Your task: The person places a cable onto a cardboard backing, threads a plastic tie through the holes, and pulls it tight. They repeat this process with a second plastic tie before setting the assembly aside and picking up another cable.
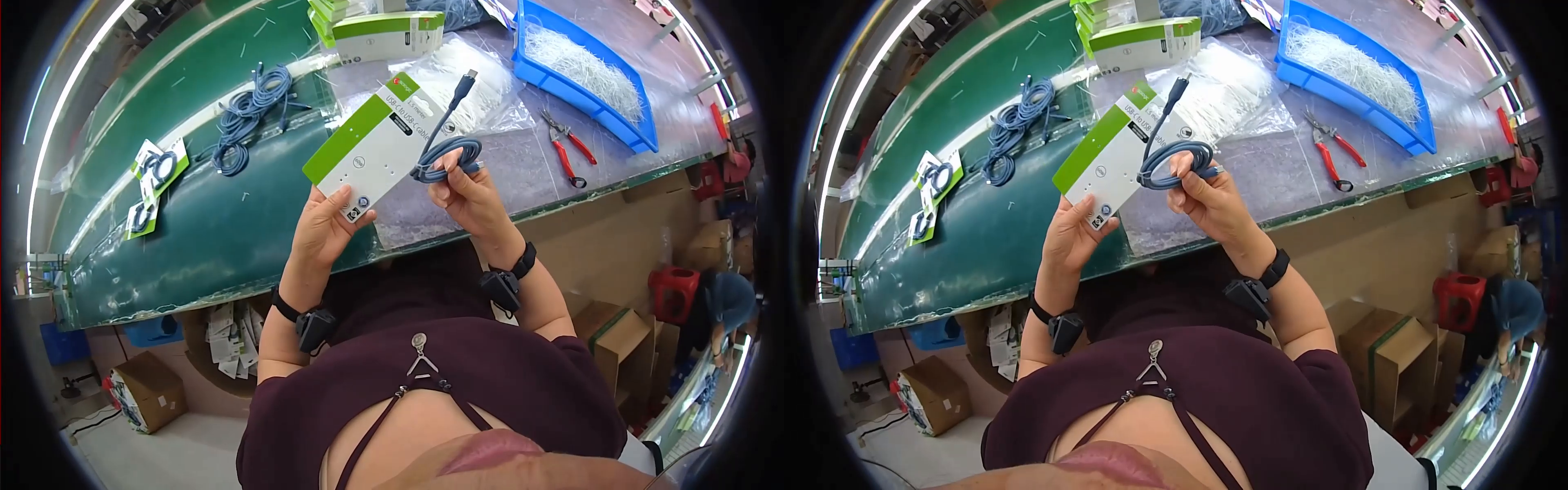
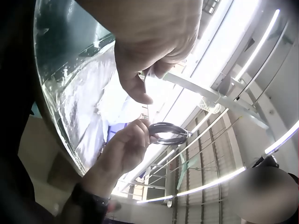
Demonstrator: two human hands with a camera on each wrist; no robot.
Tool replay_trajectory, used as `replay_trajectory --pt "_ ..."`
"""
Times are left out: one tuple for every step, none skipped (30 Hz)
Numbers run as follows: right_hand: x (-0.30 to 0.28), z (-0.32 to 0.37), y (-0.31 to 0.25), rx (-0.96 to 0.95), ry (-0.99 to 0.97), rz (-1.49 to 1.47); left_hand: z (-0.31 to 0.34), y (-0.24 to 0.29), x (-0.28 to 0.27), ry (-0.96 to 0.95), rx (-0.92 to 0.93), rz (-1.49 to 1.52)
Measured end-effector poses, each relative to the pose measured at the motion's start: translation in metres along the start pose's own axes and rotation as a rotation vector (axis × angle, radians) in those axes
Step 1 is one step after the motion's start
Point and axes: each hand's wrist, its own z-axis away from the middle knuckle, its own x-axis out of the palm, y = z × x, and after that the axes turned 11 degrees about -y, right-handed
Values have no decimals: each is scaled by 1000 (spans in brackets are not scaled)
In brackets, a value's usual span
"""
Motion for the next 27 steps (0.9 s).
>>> replay_trajectory --pt "0 5 1 14 22 -6 3 -1 -1 8 -11 3" --pt "0 10 1 25 44 -9 4 -2 -1 14 -23 5" --pt "0 15 1 35 67 -14 6 -2 -2 11 -33 16" --pt "0 19 1 36 78 -8 8 -2 -3 -16 -23 7" --pt "0 21 2 56 69 -6 11 -1 -4 -42 -11 -5" --pt "-1 23 2 76 56 -7 12 0 -4 -66 5 -19" --pt "0 23 3 97 40 -10 14 1 -4 -65 5 -16" --pt "1 24 4 100 38 -11 15 3 -4 -66 12 -35" --pt "2 25 5 103 46 -20 17 4 -4 -65 19 -54" --pt "3 26 6 106 54 -30 18 5 -5 -64 26 -73" --pt "5 27 7 108 63 -40 19 6 -5 -62 28 -74" --pt "6 27 8 110 63 -42 19 6 -6 -55 37 -85" --pt "9 26 9 98 86 -43 19 5 -6 -49 47 -97" --pt "11 25 9 85 109 -45 19 5 -7 -42 56 -109" --pt "12 24 10 72 131 -47 19 5 -7 -40 57 -112" --pt "12 24 11 72 130 -50 19 5 -7 -35 59 -124" --pt "12 25 11 69 131 -58 19 5 -7 -30 60 -136" --pt "11 25 11 66 132 -67 19 4 -6 -26 61 -149" --pt "11 26 11 62 133 -75 18 3 -5 -25 61 -151" --pt "10 26 11 60 133 -77 19 2 -4 -26 74 -179" --pt "10 27 12 56 134 -73 19 1 -2 -28 86 -207" --pt "10 27 12 51 136 -69 19 0 -1 -31 98 -234" --pt "9 28 12 46 137 -64 19 -2 1 -33 96 -236" --pt "8 28 13 42 139 -64 21 -5 4 -31 118 -289" --pt "6 29 16 31 148 -65 22 -7 6 -30 141 -341" --pt "5 30 18 19 157 -66 23 -8 8 -30 163 -392" --pt "4 31 19 8 167 -67 24 -10 9 -33 159 -393"
